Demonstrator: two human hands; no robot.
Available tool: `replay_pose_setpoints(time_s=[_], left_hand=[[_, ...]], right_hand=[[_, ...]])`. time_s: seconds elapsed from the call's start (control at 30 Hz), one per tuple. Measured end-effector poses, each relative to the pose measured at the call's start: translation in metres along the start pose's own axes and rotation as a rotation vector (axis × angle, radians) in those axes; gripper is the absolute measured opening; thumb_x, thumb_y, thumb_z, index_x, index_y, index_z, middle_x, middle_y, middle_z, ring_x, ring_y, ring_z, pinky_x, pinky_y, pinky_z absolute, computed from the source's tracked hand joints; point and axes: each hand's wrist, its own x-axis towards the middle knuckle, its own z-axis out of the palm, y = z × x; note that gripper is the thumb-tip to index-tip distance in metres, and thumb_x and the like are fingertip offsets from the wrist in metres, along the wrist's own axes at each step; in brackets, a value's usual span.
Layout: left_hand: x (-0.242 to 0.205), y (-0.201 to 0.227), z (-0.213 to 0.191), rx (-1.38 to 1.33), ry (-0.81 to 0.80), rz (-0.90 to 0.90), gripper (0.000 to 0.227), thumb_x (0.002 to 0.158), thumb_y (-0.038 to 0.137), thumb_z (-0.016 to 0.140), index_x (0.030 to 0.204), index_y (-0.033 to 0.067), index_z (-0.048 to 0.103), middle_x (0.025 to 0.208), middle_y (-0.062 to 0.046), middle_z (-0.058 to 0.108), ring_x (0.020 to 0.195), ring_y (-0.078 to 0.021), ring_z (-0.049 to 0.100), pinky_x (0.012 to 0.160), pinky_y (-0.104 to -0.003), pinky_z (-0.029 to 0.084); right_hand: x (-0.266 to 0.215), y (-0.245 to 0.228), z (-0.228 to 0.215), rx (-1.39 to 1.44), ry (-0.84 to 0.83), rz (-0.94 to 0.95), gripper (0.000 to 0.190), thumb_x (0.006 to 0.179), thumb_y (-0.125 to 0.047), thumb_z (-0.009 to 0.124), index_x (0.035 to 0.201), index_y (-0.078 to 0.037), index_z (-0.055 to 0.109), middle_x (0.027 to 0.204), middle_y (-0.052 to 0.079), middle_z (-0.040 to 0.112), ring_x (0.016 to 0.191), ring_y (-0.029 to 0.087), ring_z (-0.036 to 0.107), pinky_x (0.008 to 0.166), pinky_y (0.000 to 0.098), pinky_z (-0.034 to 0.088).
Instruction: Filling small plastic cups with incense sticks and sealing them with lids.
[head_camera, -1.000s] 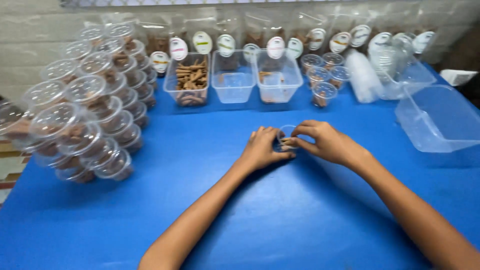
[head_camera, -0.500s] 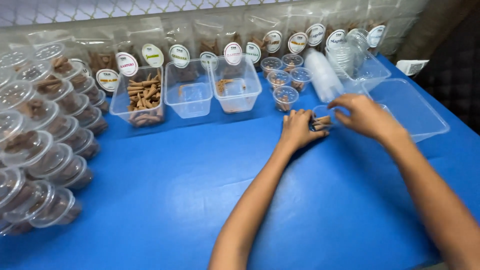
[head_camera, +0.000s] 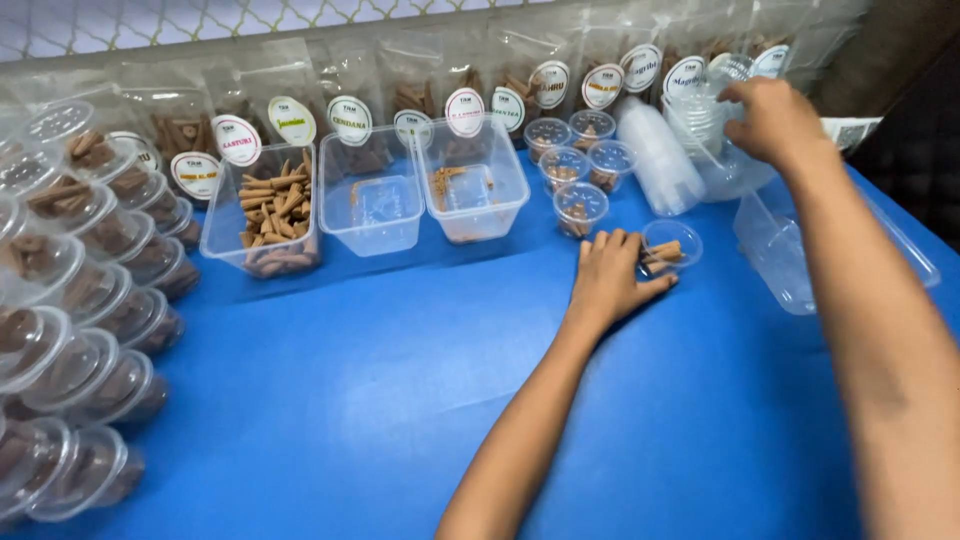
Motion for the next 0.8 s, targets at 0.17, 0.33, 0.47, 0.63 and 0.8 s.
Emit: replay_pose_setpoints(time_s=[0.17,0.33,0.47,0.63,0.8], left_hand=[[0.001,0.004,-0.002,0.001,-0.018,-0.037,0.060,0.078,0.063,0.066,0.106,0.0095,0.064,0.106,-0.012,0.065,0.101,-0.0345,0.057,0.088,-0.048,0.039],[0.003,0.003,0.000,-0.023,-0.046,-0.075,0.058,0.078,0.061,0.068,0.106,0.0099,0.065,0.104,-0.011,0.064,0.101,-0.0331,0.057,0.090,-0.047,0.039],[0.004,0.004,-0.002,-0.015,-0.052,-0.068,0.059,0.078,0.061,0.068,0.107,0.0103,0.065,0.106,-0.010,0.065,0.102,-0.0325,0.058,0.090,-0.047,0.040],[0.004,0.002,-0.002,-0.025,-0.053,-0.056,0.059,0.078,0.062,0.068,0.106,0.0110,0.065,0.106,-0.011,0.065,0.102,-0.0334,0.058,0.089,-0.048,0.039],[0.005,-0.001,-0.003,-0.065,-0.062,-0.071,0.065,0.076,0.069,0.065,0.106,0.0117,0.066,0.108,-0.010,0.066,0.105,-0.0328,0.057,0.091,-0.048,0.038]], right_hand=[[0.041,0.024,0.052,-0.124,0.034,-0.181,0.080,0.072,-0.002,0.069,0.150,-0.013,0.061,0.149,0.015,0.060,0.128,0.043,0.054,0.092,0.0572,0.053],[0.048,0.038,0.066,-0.450,-0.063,-0.150,0.060,0.078,-0.031,0.073,0.137,-0.038,0.072,0.113,0.010,0.082,0.116,0.035,0.068,0.092,0.0470,0.055],[0.039,0.048,0.051,-0.488,-0.062,-0.163,0.038,0.089,-0.043,0.075,0.127,-0.045,0.075,0.108,0.005,0.081,0.118,0.029,0.064,0.097,0.0446,0.045],[0.012,0.060,0.031,-0.544,0.247,-0.308,0.028,0.099,-0.033,0.070,0.124,-0.038,0.080,0.104,-0.006,0.080,0.109,0.024,0.071,0.087,0.0400,0.051],[-0.025,0.013,-0.018,-0.197,0.731,-0.250,0.008,0.111,-0.013,0.082,0.118,-0.010,0.085,0.106,0.007,0.082,0.090,0.032,0.067,0.077,0.0426,0.051]])
